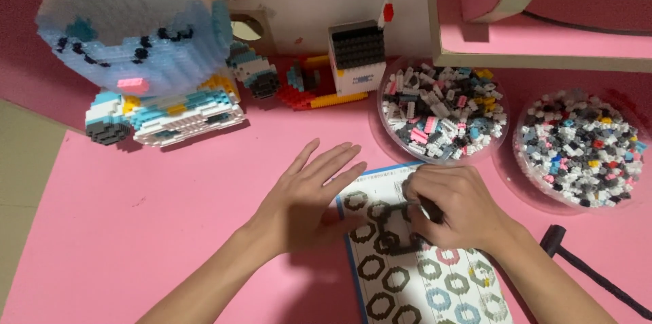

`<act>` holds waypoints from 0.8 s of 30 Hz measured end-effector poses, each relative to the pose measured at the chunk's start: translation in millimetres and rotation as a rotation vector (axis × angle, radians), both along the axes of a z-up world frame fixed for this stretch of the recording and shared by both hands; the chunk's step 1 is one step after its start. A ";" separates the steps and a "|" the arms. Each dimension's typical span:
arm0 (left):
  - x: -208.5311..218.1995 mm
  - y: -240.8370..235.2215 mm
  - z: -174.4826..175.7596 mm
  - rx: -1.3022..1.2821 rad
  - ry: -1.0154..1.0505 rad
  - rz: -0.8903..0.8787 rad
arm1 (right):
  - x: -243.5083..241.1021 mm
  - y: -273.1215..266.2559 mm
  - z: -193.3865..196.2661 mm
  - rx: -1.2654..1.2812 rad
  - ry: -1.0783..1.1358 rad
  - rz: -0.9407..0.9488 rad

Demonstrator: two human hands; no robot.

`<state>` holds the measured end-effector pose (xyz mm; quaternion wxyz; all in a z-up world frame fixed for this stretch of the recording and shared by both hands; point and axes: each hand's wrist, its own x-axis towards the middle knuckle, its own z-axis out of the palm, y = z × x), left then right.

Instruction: The person assembles small gray interlocking bricks into a hexagonal ring while following a printed instruction sheet. They repeatedly compare the assembled piece to the diagram, adjust the ring shape, and continue adding bricks to complete the pattern.

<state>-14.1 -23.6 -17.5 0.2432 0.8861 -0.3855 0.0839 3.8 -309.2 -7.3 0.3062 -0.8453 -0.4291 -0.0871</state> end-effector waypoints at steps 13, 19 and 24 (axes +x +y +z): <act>-2.8 1.1 0.4 -0.190 0.151 0.160 | -13.9 -11.6 -11.4 -0.104 0.018 0.020; -13.7 -1.8 11.8 -0.327 0.394 0.180 | -30.1 -15.6 -7.4 0.007 0.073 0.023; -11.9 -7.3 -2.2 -0.164 0.163 0.111 | -41.7 -20.2 -11.6 0.051 0.052 0.040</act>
